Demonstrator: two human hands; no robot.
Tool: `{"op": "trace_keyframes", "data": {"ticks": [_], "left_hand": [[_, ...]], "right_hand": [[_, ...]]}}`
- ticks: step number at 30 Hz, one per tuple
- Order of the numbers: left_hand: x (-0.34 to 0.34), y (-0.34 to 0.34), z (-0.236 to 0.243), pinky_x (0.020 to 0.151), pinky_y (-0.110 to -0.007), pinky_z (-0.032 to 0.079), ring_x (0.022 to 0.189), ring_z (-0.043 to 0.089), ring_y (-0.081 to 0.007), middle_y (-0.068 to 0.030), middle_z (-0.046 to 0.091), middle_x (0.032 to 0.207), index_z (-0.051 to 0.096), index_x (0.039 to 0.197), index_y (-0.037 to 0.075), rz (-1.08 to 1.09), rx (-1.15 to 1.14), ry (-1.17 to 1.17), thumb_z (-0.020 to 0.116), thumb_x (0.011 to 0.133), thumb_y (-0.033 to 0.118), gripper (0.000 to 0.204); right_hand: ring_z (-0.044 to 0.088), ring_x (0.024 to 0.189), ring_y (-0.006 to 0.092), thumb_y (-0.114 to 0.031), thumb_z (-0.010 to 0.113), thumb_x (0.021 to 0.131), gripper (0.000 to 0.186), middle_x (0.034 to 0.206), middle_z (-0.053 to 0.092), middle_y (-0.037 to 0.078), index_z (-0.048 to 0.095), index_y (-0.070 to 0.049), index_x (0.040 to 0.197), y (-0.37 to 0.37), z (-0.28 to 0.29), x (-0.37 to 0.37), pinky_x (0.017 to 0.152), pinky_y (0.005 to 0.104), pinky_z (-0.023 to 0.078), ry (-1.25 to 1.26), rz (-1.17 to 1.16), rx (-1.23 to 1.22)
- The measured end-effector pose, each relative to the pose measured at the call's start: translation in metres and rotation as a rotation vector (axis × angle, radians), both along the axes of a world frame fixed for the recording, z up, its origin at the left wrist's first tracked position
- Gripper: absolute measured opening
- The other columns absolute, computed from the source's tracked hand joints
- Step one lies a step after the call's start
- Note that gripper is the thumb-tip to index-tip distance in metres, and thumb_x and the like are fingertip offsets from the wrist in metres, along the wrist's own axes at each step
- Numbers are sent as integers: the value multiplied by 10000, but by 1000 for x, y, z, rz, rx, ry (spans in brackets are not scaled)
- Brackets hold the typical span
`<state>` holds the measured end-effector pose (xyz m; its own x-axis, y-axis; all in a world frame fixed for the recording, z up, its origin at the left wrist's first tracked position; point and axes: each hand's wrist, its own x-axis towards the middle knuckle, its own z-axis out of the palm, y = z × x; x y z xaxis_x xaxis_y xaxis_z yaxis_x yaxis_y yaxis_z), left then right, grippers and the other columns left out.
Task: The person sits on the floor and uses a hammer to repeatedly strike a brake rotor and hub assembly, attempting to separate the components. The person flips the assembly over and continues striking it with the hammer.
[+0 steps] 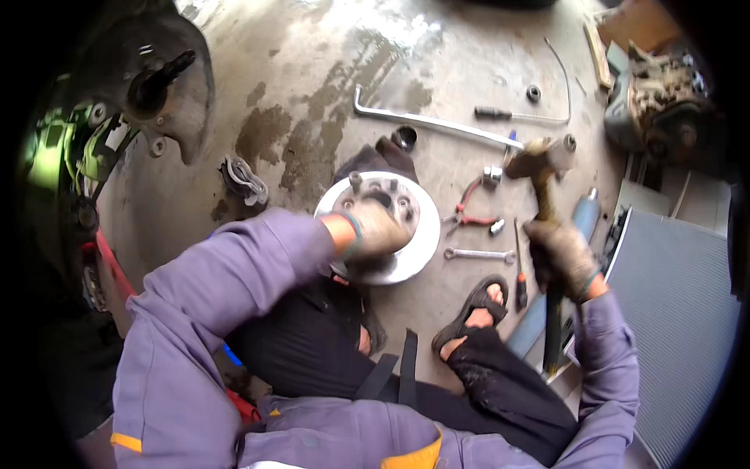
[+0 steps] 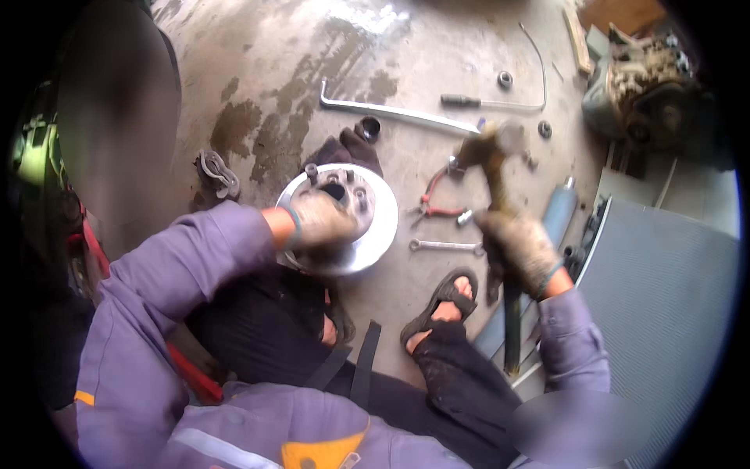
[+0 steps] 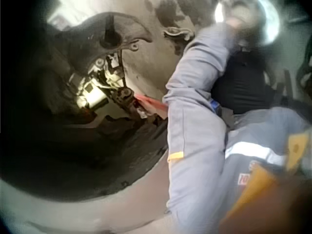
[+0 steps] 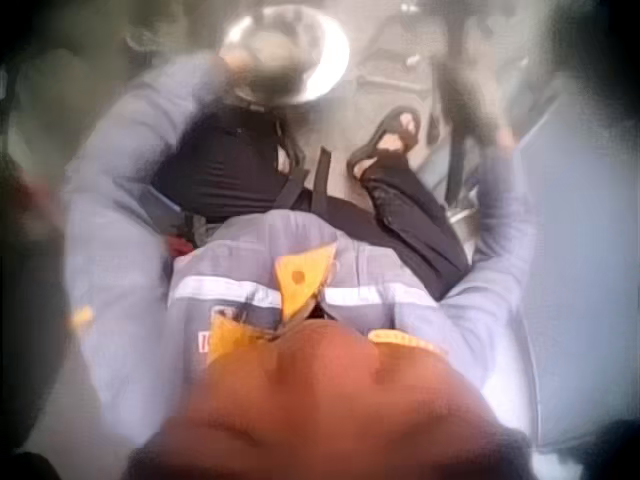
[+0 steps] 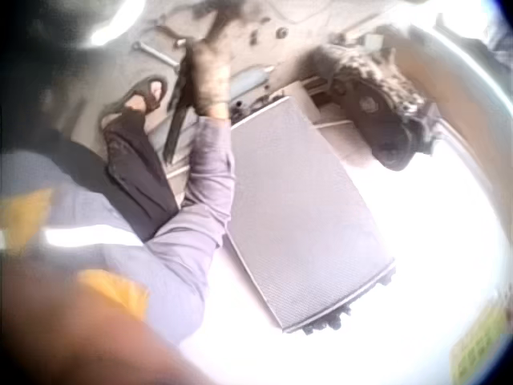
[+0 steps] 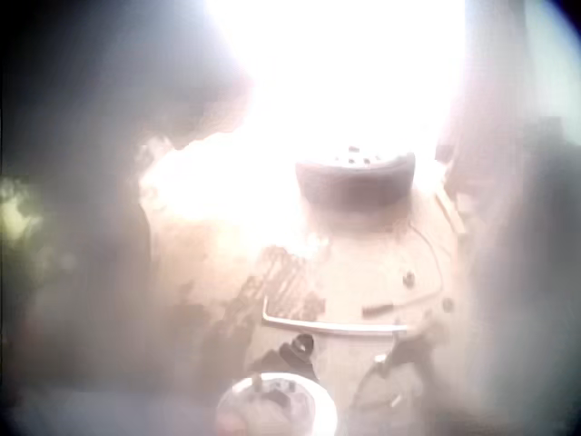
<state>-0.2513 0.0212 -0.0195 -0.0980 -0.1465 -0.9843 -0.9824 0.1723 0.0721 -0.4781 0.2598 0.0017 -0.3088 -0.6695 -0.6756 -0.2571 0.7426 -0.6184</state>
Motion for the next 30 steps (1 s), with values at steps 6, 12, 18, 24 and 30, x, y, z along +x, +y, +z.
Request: {"op": "trace_keyframes", "data": {"ticks": [6, 12, 18, 24, 30], "left_hand": [[74, -25, -33, 446, -395, 533, 564, 661, -240, -133, 705, 808, 787, 967, 81, -51, 23, 523, 638, 889, 362, 327], [54, -19, -33, 852, -427, 579, 946, 719, -406, -255, 729, 1075, 770, 1093, 76, -543, -90, 578, 571, 939, 447, 448], [43, -10, -25, 928, -413, 545, 1009, 718, -370, -232, 739, 1013, 789, 986, 78, -405, -92, 263, 593, 913, 468, 442], [46, -10, -15, 934, -422, 549, 1004, 720, -373, -228, 741, 1012, 780, 1040, 97, -536, -65, 222, 592, 904, 461, 431], [84, -2, -58, 954, -410, 533, 964, 702, -350, -149, 747, 1021, 773, 1061, 117, -824, -175, 724, 548, 943, 504, 462]], "right_hand": [[614, 583, 112, -281, 721, 912, 261, 681, 641, 44, 680, -23, 898, -76, 56, -9, 541, 304, 508, 24, -185, -97], [601, 593, 117, -273, 702, 916, 277, 672, 595, 41, 660, -1, 948, -80, 6, 30, 558, 332, 504, -135, -134, 133], [639, 640, 144, -269, 713, 912, 286, 737, 666, 76, 688, 5, 989, -59, -55, 41, 622, 344, 541, -163, 236, 325], [587, 543, 130, -224, 694, 942, 206, 661, 614, 38, 672, -21, 971, -72, 15, 3, 497, 298, 479, -47, -226, -169], [648, 627, 197, -328, 707, 935, 331, 714, 663, 66, 668, 0, 954, -41, -86, 25, 588, 381, 515, 240, 133, -214]]}}
